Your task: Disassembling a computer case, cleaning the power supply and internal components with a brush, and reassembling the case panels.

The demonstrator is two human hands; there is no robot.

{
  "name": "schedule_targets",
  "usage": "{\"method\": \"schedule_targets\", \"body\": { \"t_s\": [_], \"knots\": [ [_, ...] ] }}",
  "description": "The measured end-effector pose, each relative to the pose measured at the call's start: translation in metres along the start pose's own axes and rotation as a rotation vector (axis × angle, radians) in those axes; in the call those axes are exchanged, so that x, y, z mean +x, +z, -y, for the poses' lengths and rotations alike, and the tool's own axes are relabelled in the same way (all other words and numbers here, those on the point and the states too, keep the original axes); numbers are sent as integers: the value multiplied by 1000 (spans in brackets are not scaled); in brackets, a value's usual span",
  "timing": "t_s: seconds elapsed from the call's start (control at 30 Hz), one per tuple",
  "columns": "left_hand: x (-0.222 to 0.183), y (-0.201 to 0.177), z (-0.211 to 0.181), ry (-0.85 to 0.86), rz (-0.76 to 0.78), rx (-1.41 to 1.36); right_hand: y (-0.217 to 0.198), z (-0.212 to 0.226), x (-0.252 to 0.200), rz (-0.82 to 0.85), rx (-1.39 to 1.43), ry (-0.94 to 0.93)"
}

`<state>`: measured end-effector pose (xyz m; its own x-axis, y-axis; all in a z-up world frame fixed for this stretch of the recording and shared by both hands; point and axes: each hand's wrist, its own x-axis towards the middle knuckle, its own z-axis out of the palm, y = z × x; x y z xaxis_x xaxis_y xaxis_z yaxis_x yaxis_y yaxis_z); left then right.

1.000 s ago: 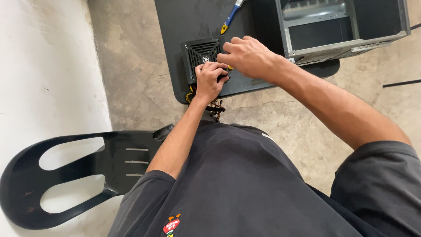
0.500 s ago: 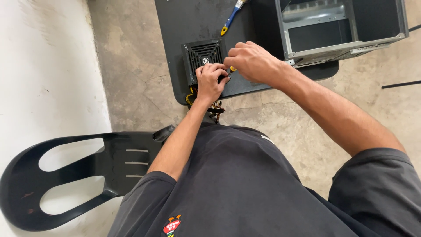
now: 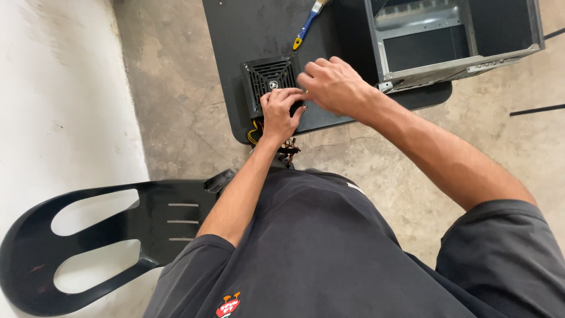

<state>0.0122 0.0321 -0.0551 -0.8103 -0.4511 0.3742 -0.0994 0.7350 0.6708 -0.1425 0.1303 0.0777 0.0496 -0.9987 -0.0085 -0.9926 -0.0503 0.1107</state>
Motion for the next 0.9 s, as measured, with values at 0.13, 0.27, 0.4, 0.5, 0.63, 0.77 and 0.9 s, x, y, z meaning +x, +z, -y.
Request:
{"method": "schedule_targets", "body": {
  "t_s": [0.13, 0.27, 0.4, 0.5, 0.63, 0.77, 0.9],
  "knots": [
    [0, -2, -2, -20, -21, -86, -1, 4, 8, 398, -125, 260],
    [3, -2, -5, -40, -20, -74, 5, -4, -1, 88, -131, 81],
    [4, -4, -5, -51, -16, -89, -16, -8, -8, 39, -43, 70],
    [7, -4, -1, -105, -26, -149, -30, -17, -22, 2, 186, 218],
    [9, -4, 4, -166, -77, -244, -6, -14, -54, -241, 608, 433],
    [21, -17, 8, -248, -112, -388, 94, 8, -75, -542, 1139, 974],
    [31, -29, 20, -340, -123, -436, 199, 39, -77, -658, 1466, 1322]
  ]
}}
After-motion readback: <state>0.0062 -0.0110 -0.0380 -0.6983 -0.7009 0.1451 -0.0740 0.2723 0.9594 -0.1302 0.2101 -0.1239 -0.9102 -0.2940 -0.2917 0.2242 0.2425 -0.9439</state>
